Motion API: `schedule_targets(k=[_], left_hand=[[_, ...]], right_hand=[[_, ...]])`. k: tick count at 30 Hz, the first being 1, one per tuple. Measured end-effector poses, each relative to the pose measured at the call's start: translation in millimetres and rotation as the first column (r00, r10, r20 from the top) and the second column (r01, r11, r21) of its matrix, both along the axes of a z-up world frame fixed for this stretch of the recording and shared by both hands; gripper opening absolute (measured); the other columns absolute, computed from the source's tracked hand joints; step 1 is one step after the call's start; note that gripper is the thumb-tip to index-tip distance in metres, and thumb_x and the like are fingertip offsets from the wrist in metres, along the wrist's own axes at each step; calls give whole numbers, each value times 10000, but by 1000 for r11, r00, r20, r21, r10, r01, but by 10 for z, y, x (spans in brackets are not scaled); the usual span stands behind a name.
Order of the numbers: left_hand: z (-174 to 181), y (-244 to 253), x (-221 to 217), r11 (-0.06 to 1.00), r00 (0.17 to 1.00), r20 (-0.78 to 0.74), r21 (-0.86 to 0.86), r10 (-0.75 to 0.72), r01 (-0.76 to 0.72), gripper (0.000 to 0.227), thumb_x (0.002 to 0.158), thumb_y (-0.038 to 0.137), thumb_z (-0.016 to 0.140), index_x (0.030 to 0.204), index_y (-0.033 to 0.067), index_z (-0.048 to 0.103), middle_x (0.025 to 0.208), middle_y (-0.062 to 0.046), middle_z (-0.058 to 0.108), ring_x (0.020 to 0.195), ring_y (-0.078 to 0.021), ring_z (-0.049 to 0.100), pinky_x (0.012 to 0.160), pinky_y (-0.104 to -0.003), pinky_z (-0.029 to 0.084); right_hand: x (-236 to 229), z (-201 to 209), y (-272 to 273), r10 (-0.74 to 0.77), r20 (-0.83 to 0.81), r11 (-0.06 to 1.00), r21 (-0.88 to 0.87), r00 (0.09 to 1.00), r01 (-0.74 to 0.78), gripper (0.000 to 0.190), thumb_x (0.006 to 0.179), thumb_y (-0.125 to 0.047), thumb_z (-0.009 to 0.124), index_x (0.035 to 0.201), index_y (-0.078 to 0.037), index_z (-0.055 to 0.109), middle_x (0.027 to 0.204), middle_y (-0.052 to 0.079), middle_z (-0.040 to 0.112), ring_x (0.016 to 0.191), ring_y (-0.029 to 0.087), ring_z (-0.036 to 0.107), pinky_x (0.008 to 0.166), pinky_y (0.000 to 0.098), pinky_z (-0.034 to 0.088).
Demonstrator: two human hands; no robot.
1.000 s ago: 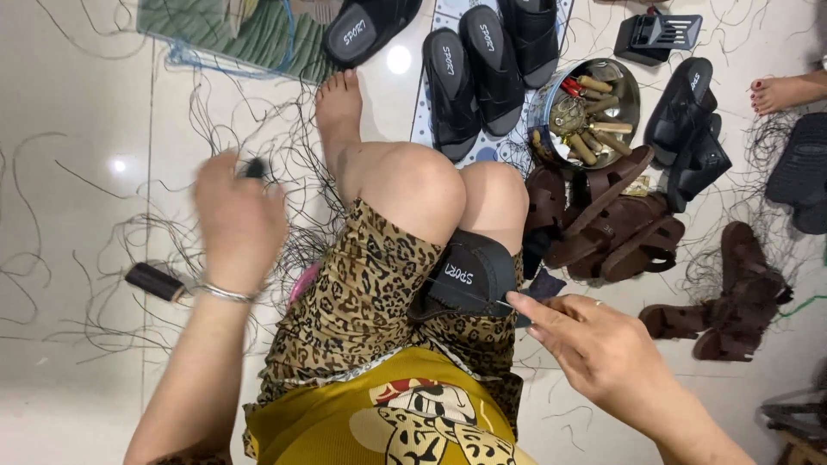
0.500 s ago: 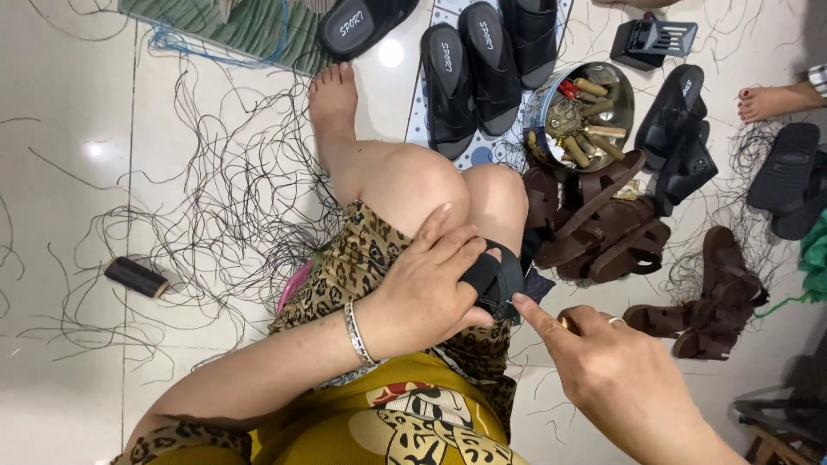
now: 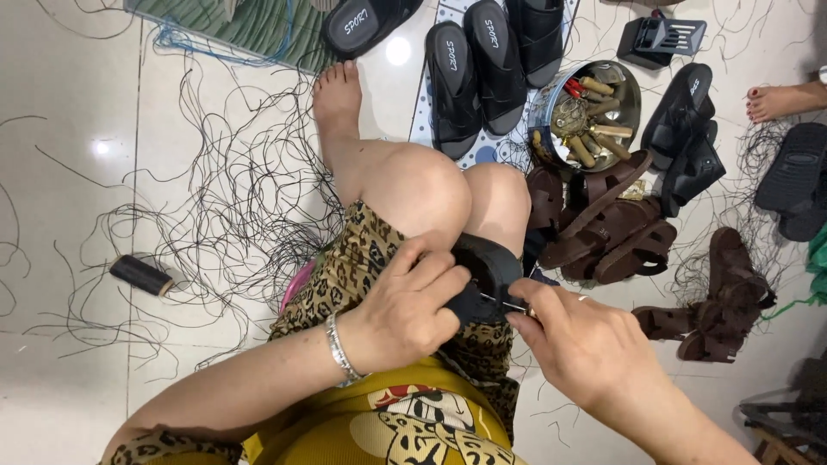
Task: Hand-sewing the upper part of a black sandal to its sole using a hook tool and thread.
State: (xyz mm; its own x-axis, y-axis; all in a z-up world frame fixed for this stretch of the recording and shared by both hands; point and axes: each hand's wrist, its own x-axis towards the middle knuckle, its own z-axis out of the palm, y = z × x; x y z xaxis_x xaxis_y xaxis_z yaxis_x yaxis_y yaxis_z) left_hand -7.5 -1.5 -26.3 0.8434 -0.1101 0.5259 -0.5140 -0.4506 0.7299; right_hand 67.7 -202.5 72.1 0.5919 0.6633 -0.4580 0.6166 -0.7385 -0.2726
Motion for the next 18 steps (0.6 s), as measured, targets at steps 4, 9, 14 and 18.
schedule_targets(k=[4, 9, 14, 18], left_hand=[[124, 65, -97, 875, 882, -302, -436, -363, 211, 101, 771, 20, 741, 801, 48, 648, 1094, -73, 671, 1002, -238, 580, 981, -375, 475], [-75, -58, -106, 109, 599, -156, -987, -785, -114, 210, 918, 124, 761, 1118, 88, 705, 1066, -36, 743, 983, -122, 707, 1002, -283, 590], [-12, -144, -96, 943, 526, -784, -305, -329, 136, 160, 926, 84, 647, 815, 12, 557, 723, -81, 650, 530, -197, 648, 504, -260, 583], [-47, -169, -99, 931, 775, -536, -316, -335, 183, 136, 902, -20, 614, 1011, -73, 553, 718, -112, 602, 512, -224, 598, 457, -299, 539]], right_hand=[[-107, -35, -82, 93, 182, 995, 27, 979, -100, 345, 876, -190, 691, 1202, -107, 618, 901, 69, 685, 549, 241, 650, 468, 371, 509], [-148, -79, -112, 80, 181, 996, 23, 980, -85, 353, 874, -198, 704, 1199, -90, 618, 812, 68, 665, 531, 224, 657, 457, 374, 510], [-241, -108, -106, 222, 415, 975, -77, 882, -210, 308, 891, -193, 720, 1189, -144, 657, 896, 26, 684, 554, 154, 625, 462, 300, 486], [-69, 348, -447, 198, 54, 938, -299, 979, -174, 761, 737, -22, 644, 1473, -176, 527, 853, 8, 714, 566, 153, 726, 521, 318, 657]])
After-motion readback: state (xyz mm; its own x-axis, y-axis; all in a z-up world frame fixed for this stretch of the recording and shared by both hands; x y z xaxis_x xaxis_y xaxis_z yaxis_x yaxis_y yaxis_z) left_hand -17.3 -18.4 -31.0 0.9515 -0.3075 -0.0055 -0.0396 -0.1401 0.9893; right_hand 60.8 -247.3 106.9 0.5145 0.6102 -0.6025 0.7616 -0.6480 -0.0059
